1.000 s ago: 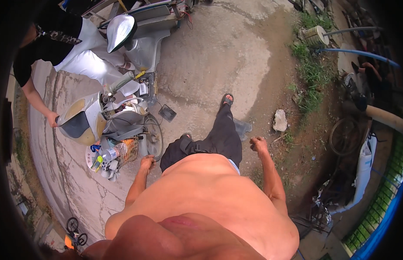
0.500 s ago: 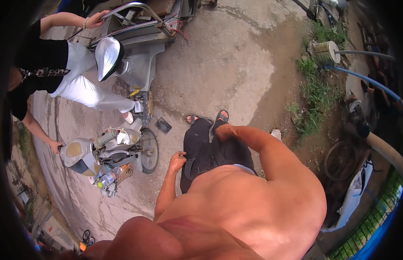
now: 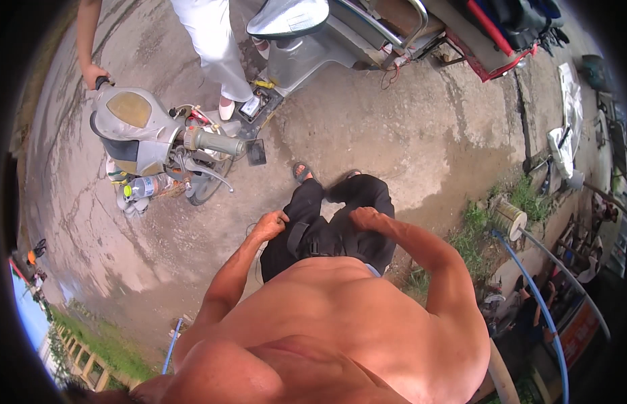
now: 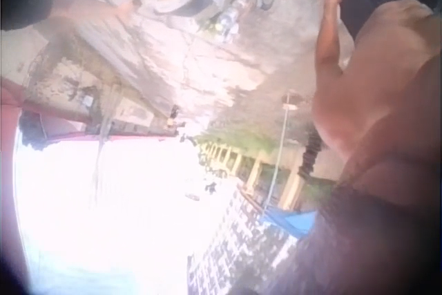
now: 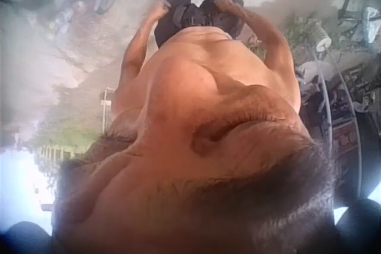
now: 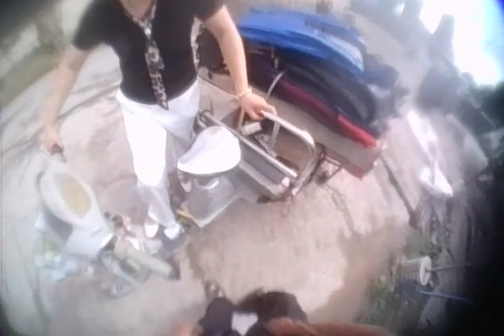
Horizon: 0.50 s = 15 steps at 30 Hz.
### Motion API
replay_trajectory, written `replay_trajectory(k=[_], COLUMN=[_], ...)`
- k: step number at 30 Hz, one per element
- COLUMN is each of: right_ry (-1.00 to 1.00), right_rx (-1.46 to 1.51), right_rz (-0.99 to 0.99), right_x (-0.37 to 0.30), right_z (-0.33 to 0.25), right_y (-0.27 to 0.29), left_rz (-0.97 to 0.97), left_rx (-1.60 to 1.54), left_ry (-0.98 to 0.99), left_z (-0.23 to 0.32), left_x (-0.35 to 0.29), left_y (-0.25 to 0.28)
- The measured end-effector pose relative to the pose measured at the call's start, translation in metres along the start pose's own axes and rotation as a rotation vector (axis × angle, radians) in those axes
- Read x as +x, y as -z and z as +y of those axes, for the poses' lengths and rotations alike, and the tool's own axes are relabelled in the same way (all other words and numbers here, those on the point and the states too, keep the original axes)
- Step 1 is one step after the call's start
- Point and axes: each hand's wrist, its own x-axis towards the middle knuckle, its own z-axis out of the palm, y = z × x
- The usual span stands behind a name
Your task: The person works on the wiring and components of a scooter while standing and then kneeling. They manipulate electrical wires near the handlebars and later use a yellow screwdriver to work on a small component on the floorboard of the vehicle.
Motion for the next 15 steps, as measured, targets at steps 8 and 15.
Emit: replay_trajectory(k=[8, 15], right_ry=[0.121, 0.162], right_rx=[-0.231, 0.307], right_rz=[-0.192, -0.589], right_x=[0.05, 0.008], right_z=[0.061, 0.12], right_y=[-0.003, 0.123], left_rz=[-0.119, -0.064], left_rx=[-0.88, -1.467], left_ry=[0.137, 0.282], left_z=[0.026, 0.094], left_x=[-0.058, -0.089], left_y=[-0.021, -0.107])
